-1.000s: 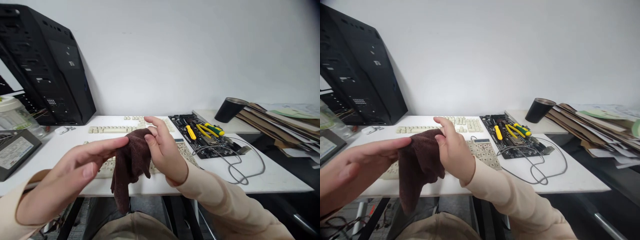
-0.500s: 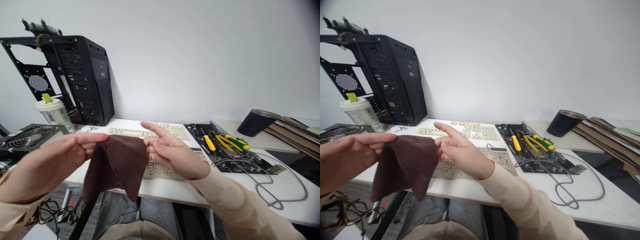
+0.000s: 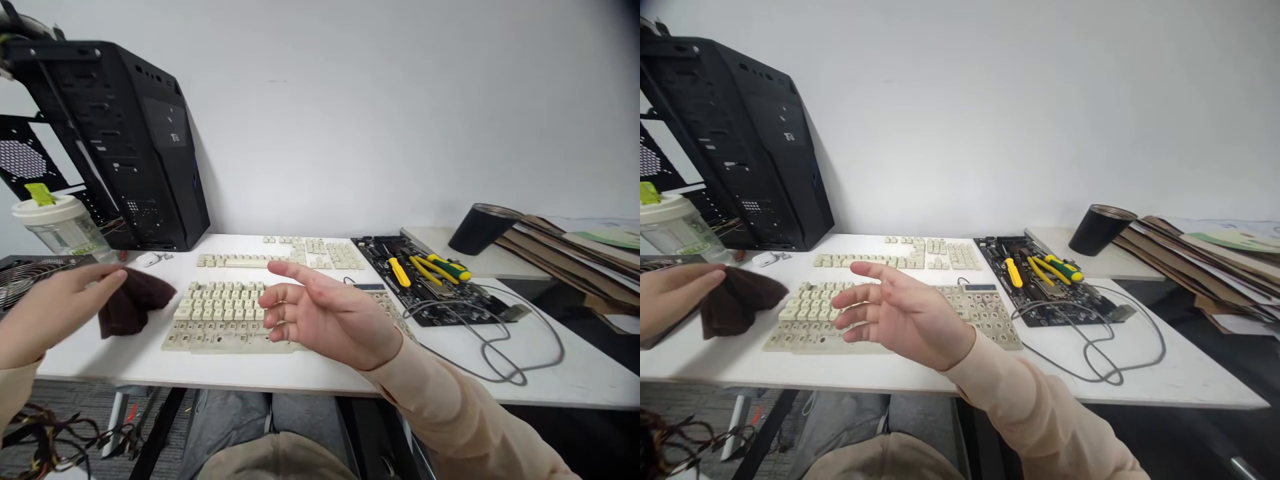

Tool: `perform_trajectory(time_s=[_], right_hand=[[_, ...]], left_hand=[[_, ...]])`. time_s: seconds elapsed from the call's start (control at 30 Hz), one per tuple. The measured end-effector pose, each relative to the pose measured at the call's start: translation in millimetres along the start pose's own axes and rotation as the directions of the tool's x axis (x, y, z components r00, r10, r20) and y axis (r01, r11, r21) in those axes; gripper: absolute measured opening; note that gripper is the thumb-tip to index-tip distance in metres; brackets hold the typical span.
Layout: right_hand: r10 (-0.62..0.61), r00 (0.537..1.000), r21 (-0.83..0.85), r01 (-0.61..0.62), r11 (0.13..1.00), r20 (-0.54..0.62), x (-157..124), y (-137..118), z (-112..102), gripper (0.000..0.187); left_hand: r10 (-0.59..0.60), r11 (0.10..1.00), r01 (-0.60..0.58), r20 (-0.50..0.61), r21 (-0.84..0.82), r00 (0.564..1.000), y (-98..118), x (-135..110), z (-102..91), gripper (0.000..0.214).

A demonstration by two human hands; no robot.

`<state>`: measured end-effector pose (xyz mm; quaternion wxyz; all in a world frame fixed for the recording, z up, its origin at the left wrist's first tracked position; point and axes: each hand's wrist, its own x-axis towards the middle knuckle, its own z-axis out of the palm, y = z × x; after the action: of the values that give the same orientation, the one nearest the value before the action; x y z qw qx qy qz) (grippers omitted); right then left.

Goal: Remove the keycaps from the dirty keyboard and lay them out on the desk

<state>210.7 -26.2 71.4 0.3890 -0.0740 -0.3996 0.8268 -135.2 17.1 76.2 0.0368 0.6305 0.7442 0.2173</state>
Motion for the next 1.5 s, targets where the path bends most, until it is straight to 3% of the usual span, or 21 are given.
perform_trajectory(time_s=[0.1,0.17,0.33,0.43,0.5,0.53,0.57,0.6,0.63,0.7,0.83,1.0,1.13,1.23,1.33,1.43,1.5], right_hand=[[-0.017,1.000,0.008,0.017,1.000,0.001,-1.2,0.9,-4.9,0.038],[-0.045,0.999,-0.002,0.045,0.999,-0.012,-1.9,2.4,-7.5,0.031],[-0.130,0.987,-0.058,0.125,0.990,-0.090,-4.7,6.5,-9.4,0.021],[-0.154,0.979,-0.071,0.146,0.987,-0.130,-8.5,8.7,-11.1,0.026],[-0.170,0.972,-0.073,0.160,0.984,-0.164,-12.5,11.0,-14.1,0.027],[-0.178,0.965,-0.074,0.166,0.983,-0.191,-15.2,12.4,-16.3,0.028],[-0.186,0.957,-0.078,0.173,0.982,-0.222,-18.5,13.9,-18.9,0.029],[-0.200,0.946,-0.088,0.184,0.979,-0.255,-22.6,15.5,-21.9,0.030],[-0.218,0.933,-0.104,0.195,0.975,-0.288,-27.5,17.0,-25.5,0.031],[-0.274,0.900,-0.161,0.231,0.960,-0.339,-39.9,19.5,-33.7,0.032],[-0.414,0.825,-0.351,0.284,0.892,-0.385,-71.4,22.6,-53.1,0.035],[-0.557,0.708,-0.563,0.269,0.782,-0.434,-99.6,31.9,-72.3,0.037],[-0.617,0.635,-0.666,0.207,0.716,-0.465,-106.2,43.3,-76.6,0.028],[-0.663,0.610,-0.750,0.163,0.641,-0.434,-103.2,47.4,-73.2,0.021],[-0.707,0.605,-0.834,0.122,0.538,-0.367,-90.4,45.4,-62.2,0.019],[-0.728,0.653,-0.915,0.130,0.381,-0.210,-70.0,37.4,-44.0,0.021],[-0.706,0.697,-0.925,0.175,0.336,-0.125,-56.4,30.4,-31.0,0.025]], left_hand=[[0.008,0.967,-0.049,0.165,0.248,0.986,13.8,-4.9,15.7,0.061],[0.115,0.966,-0.153,0.186,0.209,0.976,26.4,-11.7,27.2,0.060],[0.386,0.911,-0.363,0.095,-0.198,0.918,60.4,-31.2,51.6,0.047],[0.422,0.772,-0.297,0.104,-0.561,0.901,87.0,-49.9,59.6,0.034],[0.466,0.532,-0.075,0.218,-0.843,0.857,107.9,-67.1,64.6,0.021],[0.520,0.299,0.143,0.287,-0.943,0.805,118.9,-76.4,67.9,0.019],[0.563,0.004,0.413,0.343,-0.911,0.752,129.9,-85.5,72.1,0.026],[0.638,-0.207,0.629,0.384,-0.749,0.667,140.6,-93.8,77.1,0.027],[0.680,-0.328,0.760,0.418,-0.561,0.602,150.5,-101.1,82.9,0.026],[0.720,-0.433,0.844,0.442,-0.317,0.535,166.4,-111.6,95.5,0.026],[0.713,-0.492,0.856,0.492,-0.157,0.500,181.4,-119.3,116.6,0.027],[0.675,-0.515,0.843,0.535,-0.152,0.509,185.8,-121.4,128.9,0.024],[0.660,-0.497,0.852,0.566,-0.165,0.494,187.7,-122.8,132.6,0.024],[0.649,-0.492,0.849,0.570,-0.192,0.504,188.5,-124.5,133.6,0.024],[0.626,-0.505,0.823,0.546,-0.259,0.556,191.0,-128.3,131.1,0.024],[0.607,-0.523,0.790,0.510,-0.322,0.609,195.0,-133.8,124.5,0.026],[0.583,-0.528,0.773,0.512,-0.351,0.631,197.4,-136.9,118.7,0.029]])
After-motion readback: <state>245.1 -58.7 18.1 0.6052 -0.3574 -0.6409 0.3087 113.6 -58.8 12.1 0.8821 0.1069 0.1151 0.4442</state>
